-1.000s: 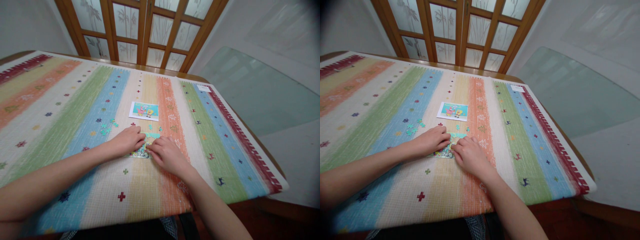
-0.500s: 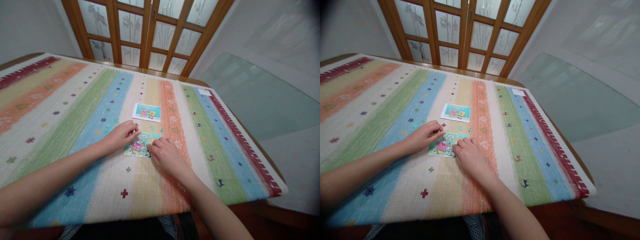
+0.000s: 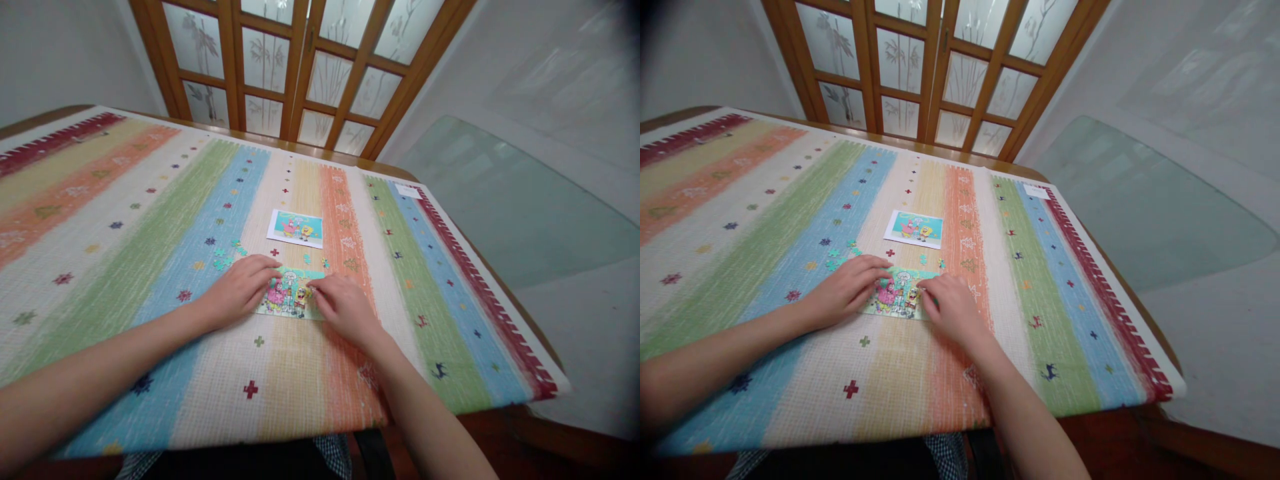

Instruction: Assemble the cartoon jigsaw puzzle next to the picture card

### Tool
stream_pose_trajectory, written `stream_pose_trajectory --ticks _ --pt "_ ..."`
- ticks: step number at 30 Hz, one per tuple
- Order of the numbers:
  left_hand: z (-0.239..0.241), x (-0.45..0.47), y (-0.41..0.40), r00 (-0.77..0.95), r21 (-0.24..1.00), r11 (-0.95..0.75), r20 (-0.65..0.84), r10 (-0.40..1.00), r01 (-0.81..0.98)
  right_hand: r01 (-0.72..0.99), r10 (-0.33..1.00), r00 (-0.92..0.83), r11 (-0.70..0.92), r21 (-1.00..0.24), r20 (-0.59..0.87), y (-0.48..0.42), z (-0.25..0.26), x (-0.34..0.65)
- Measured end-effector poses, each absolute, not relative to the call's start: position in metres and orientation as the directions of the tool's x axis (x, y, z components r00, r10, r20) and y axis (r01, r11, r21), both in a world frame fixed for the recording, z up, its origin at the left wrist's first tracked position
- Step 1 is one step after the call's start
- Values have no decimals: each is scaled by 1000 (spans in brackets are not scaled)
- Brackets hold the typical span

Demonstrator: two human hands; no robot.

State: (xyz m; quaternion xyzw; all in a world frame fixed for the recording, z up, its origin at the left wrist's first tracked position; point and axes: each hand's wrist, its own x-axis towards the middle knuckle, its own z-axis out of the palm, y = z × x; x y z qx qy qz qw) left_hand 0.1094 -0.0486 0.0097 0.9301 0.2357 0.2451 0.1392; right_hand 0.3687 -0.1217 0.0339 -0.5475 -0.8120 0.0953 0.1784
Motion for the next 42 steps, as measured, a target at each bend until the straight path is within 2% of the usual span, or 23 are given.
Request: stream_pose_trajectory --ticks 3,6,12,15,19,26,29,36,42 --pt "10 105 -43 724 434 -818 413 552 377 832 944 -219 313 -458 249 -115 30 381" --pt "7 104 -45 787 432 -838 361 500 334 833 954 -157 266 -484 254 -110 28 388" --pt "4 112 -55 885 282 -913 281 371 294 889 969 -4 116 -443 247 -105 22 403" --pt "4 115 -58 940 217 -943 175 292 253 916 976 17 73 -394 219 -101 14 413" --pt "3 118 -59 951 206 -941 102 291 266 930 976 -1 81 -358 219 -91 1 418" --pt "2 117 -59 950 215 -943 126 284 254 938 977 -29 100 -333 211 -76 -6 414" --pt "1 117 -59 948 227 -941 136 288 253 912 979 -17 98 -399 203 -72 -8 417" --pt "3 117 -58 944 271 -930 148 294 247 734 968 54 126 -667 243 -68 -8 413" --pt "2 117 -58 944 265 -931 144 295 251 598 968 135 90 -797 211 -80 3 400"
